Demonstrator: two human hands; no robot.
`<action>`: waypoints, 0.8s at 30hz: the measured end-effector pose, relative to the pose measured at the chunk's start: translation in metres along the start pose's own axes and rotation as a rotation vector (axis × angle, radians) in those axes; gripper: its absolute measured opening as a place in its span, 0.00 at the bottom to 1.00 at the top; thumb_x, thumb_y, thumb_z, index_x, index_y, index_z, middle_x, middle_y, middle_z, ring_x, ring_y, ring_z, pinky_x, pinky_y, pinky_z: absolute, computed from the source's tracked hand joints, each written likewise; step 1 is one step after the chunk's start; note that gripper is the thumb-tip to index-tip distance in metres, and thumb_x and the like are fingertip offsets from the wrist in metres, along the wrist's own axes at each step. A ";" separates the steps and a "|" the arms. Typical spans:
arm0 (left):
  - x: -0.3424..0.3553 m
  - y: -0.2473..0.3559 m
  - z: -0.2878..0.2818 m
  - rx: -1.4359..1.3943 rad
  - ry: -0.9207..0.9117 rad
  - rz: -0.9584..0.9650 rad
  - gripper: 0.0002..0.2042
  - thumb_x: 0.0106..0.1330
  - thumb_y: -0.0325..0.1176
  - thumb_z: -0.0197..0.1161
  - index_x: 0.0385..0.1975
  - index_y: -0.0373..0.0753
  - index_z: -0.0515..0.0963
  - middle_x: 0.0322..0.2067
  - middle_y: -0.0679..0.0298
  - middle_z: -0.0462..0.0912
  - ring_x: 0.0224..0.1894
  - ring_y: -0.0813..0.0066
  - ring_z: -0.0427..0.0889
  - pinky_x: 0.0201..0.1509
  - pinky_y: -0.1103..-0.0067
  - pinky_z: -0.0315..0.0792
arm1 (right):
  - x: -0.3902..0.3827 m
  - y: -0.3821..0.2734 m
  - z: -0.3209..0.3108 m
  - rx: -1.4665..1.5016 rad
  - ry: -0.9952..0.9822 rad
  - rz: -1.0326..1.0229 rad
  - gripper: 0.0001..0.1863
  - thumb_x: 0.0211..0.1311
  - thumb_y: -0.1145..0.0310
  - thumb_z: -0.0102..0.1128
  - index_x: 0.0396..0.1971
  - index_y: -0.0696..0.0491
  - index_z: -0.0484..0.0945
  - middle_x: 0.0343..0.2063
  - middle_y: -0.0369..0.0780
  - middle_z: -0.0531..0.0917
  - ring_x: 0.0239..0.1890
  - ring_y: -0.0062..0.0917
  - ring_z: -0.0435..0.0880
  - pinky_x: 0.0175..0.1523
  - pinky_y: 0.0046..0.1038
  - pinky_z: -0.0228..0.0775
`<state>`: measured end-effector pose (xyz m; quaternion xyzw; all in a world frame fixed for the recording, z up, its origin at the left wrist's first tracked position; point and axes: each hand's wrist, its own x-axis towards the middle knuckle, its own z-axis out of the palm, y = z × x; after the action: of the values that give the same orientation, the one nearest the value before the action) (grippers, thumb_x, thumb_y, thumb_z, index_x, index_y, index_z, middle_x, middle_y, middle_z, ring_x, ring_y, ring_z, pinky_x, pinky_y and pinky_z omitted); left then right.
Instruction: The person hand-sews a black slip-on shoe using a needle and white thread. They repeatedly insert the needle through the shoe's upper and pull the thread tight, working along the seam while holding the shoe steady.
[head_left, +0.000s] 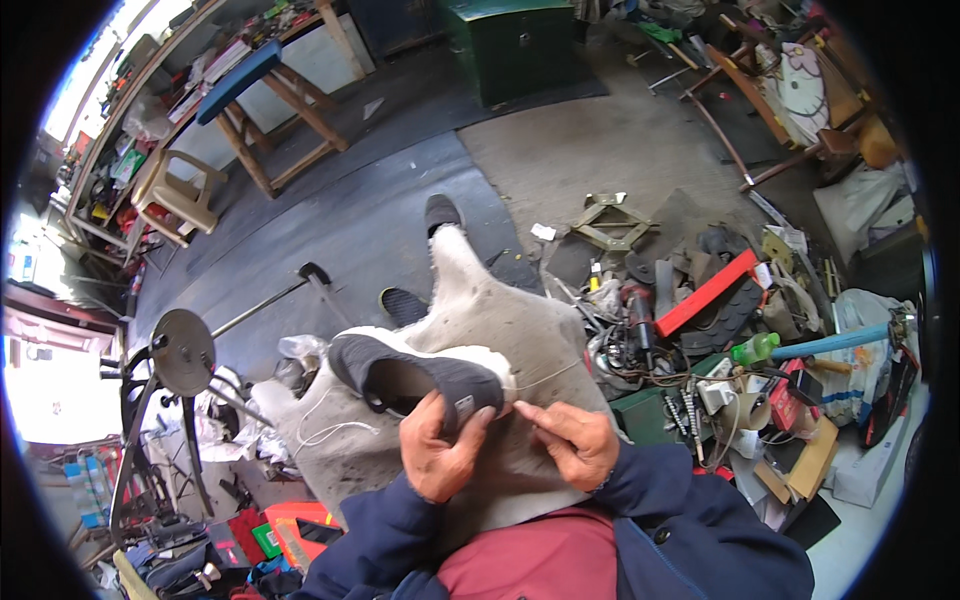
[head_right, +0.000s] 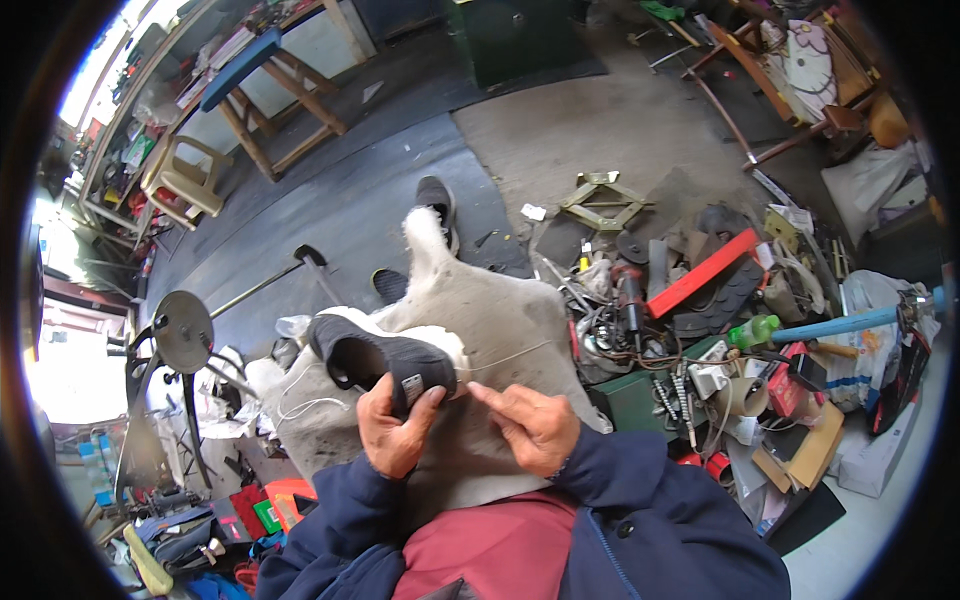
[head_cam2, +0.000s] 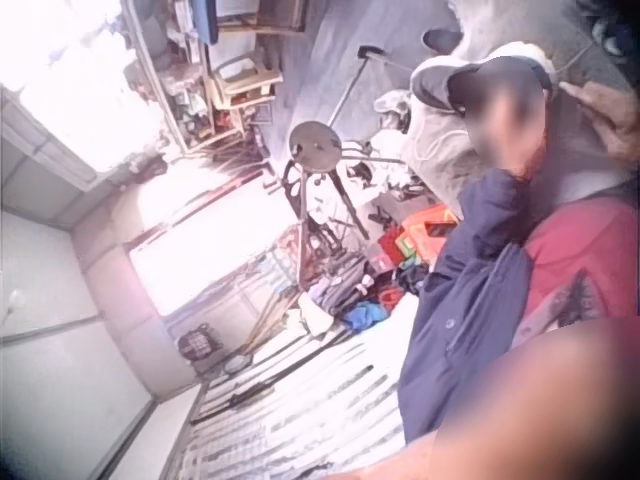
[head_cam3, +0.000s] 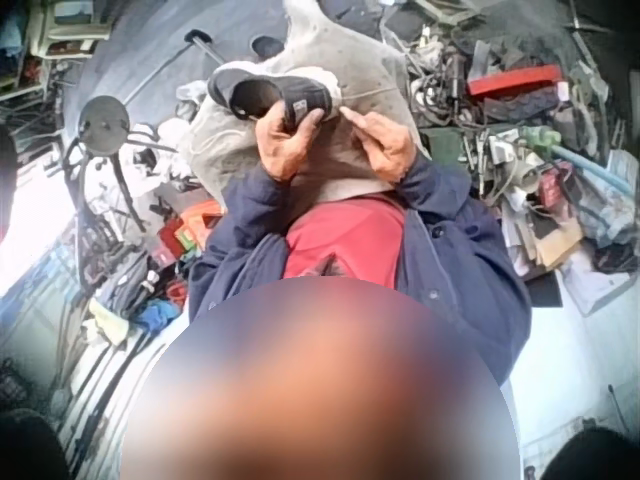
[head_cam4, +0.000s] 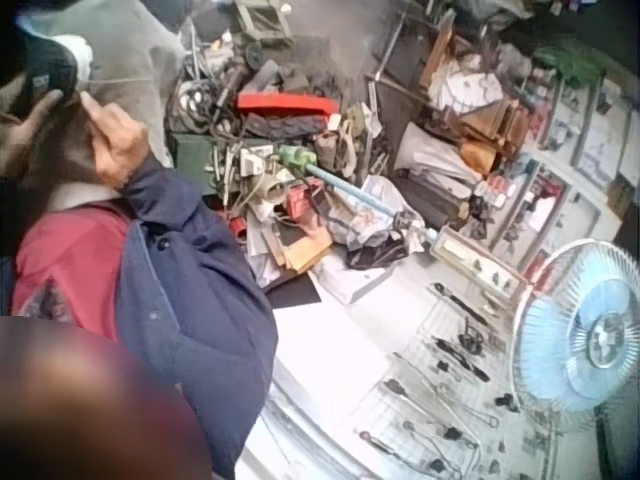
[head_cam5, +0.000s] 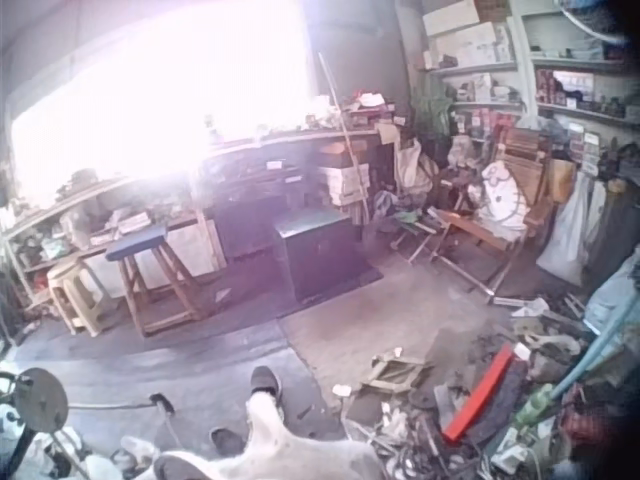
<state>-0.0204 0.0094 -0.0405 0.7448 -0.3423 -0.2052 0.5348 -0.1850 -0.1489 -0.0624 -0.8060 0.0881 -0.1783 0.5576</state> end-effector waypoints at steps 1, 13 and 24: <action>-0.001 0.001 0.000 0.015 -0.001 0.006 0.07 0.69 0.23 0.69 0.45 0.31 0.83 0.34 0.66 0.87 0.35 0.81 0.81 0.44 0.81 0.76 | 0.001 0.000 -0.001 -0.027 -0.021 -0.001 0.27 0.67 0.84 0.61 0.66 0.56 0.79 0.27 0.43 0.80 0.27 0.31 0.81 0.35 0.30 0.74; -0.005 0.000 0.010 0.024 0.060 0.005 0.08 0.68 0.20 0.69 0.45 0.31 0.84 0.37 0.64 0.89 0.40 0.78 0.85 0.51 0.80 0.77 | 0.040 -0.006 -0.032 -0.003 -0.211 0.143 0.20 0.70 0.76 0.62 0.60 0.50 0.85 0.34 0.47 0.89 0.30 0.36 0.87 0.39 0.33 0.78; 0.003 -0.002 0.014 -0.018 0.064 0.042 0.07 0.66 0.19 0.69 0.43 0.32 0.84 0.35 0.64 0.88 0.39 0.78 0.85 0.49 0.79 0.78 | 0.066 0.004 -0.039 -0.141 -0.326 0.059 0.16 0.68 0.73 0.64 0.53 0.49 0.89 0.39 0.47 0.91 0.42 0.46 0.90 0.45 0.36 0.82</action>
<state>-0.0275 -0.0022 -0.0467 0.7388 -0.3387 -0.1730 0.5564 -0.1391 -0.2063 -0.0417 -0.8584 0.0325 -0.0223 0.5115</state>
